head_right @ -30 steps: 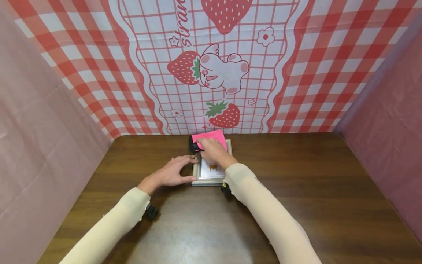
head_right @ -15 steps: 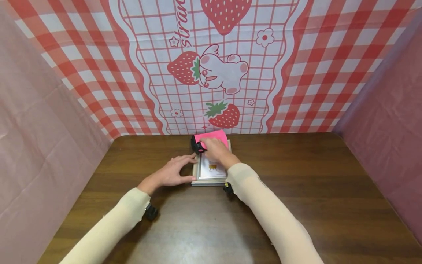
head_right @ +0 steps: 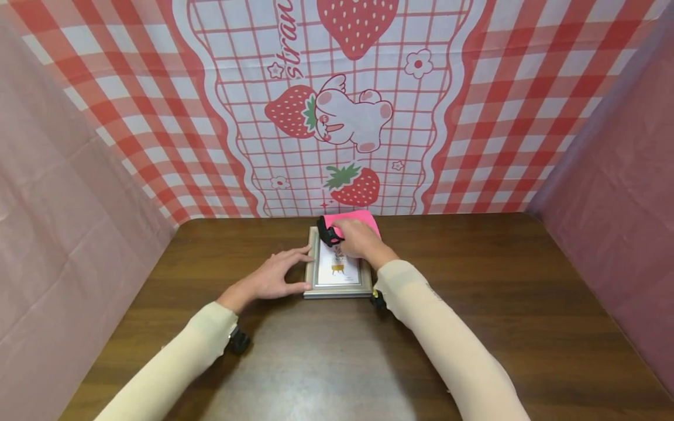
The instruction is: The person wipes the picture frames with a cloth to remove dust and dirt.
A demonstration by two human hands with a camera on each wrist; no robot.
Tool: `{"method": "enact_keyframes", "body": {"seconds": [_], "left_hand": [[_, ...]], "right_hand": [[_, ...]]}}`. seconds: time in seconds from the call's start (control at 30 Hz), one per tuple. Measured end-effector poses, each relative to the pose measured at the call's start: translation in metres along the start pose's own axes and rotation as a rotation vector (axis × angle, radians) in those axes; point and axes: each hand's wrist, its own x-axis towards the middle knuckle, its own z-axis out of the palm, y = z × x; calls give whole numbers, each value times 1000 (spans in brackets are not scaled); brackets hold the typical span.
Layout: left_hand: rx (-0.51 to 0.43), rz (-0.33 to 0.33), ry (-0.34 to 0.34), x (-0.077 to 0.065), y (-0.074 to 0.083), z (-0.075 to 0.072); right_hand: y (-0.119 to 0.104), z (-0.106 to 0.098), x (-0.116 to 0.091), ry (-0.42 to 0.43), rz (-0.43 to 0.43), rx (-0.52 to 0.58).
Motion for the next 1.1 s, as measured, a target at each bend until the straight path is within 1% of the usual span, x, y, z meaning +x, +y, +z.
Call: {"method": "enact_keyframes", "body": {"seconds": [0.03, 0.1, 0.17, 0.27, 0.3, 0.33, 0.4, 0.43, 0.47, 0.5, 0.53, 0.6, 0.7, 0.73, 0.77, 0.8, 0.83, 0.9, 0.93, 0.97, 1.0, 1.1], "left_hand": [[3, 7, 9, 1, -4, 3], [-18, -11, -5, 2, -2, 1], [-20, -11, 1, 2, -5, 3], [-26, -28, -10, 1, -1, 1], [-13, -24, -7, 2, -2, 1], [-12, -29, -12, 1, 1, 0], [-15, -34, -8, 2, -3, 2], [-2, -29, -1, 3, -6, 5], [4, -26, -4, 3, -5, 3], [22, -14, 3, 4, -6, 5], [13, -16, -3, 3, -4, 3], [17, -10, -1, 2, -5, 3], [21, 0, 5, 0, -5, 3], [4, -7, -6, -2, 0, -1], [3, -8, -8, -3, 3, -3], [13, 6, 1, -3, -1, -1], [8, 0, -9, -5, 4, -4], [-14, -17, -30, -8, 15, -12], [-15, -20, -35, -8, 17, -13], [-15, -22, -38, -8, 18, -13], [-1, -13, -30, -6, 12, -9], [6, -9, -27, -5, 11, -8]], "right_hand": [[3, -1, -1, 6, 0, -9], [9, -3, -5, 9, 13, -11], [14, -5, -8, 10, 30, -11], [21, -9, -13, 23, 45, -15], [24, -10, -15, 30, 47, -15], [27, -11, -16, 39, 43, -14], [31, -11, -17, 57, 34, -8], [33, -11, -18, 61, 32, -1], [34, -11, -18, 64, 29, 8], [35, -9, -18, 67, 22, 19], [42, -3, -15, 86, 2, 18], [50, 3, -10, 88, -14, 33], [81, 25, 9, 111, -61, 28], [93, 33, 15, 117, -76, 19], [98, 37, 20, 107, -77, 21], [106, 43, 25, 108, -95, 15], [112, 48, 29, 112, -103, 9], [111, 50, 31, 110, -111, 11], [108, 50, 32, 107, -111, 17], [104, 49, 31, 104, -118, 21], [102, 48, 31, 104, -138, 38], [65, 30, 18, 76, -118, 68]]}}
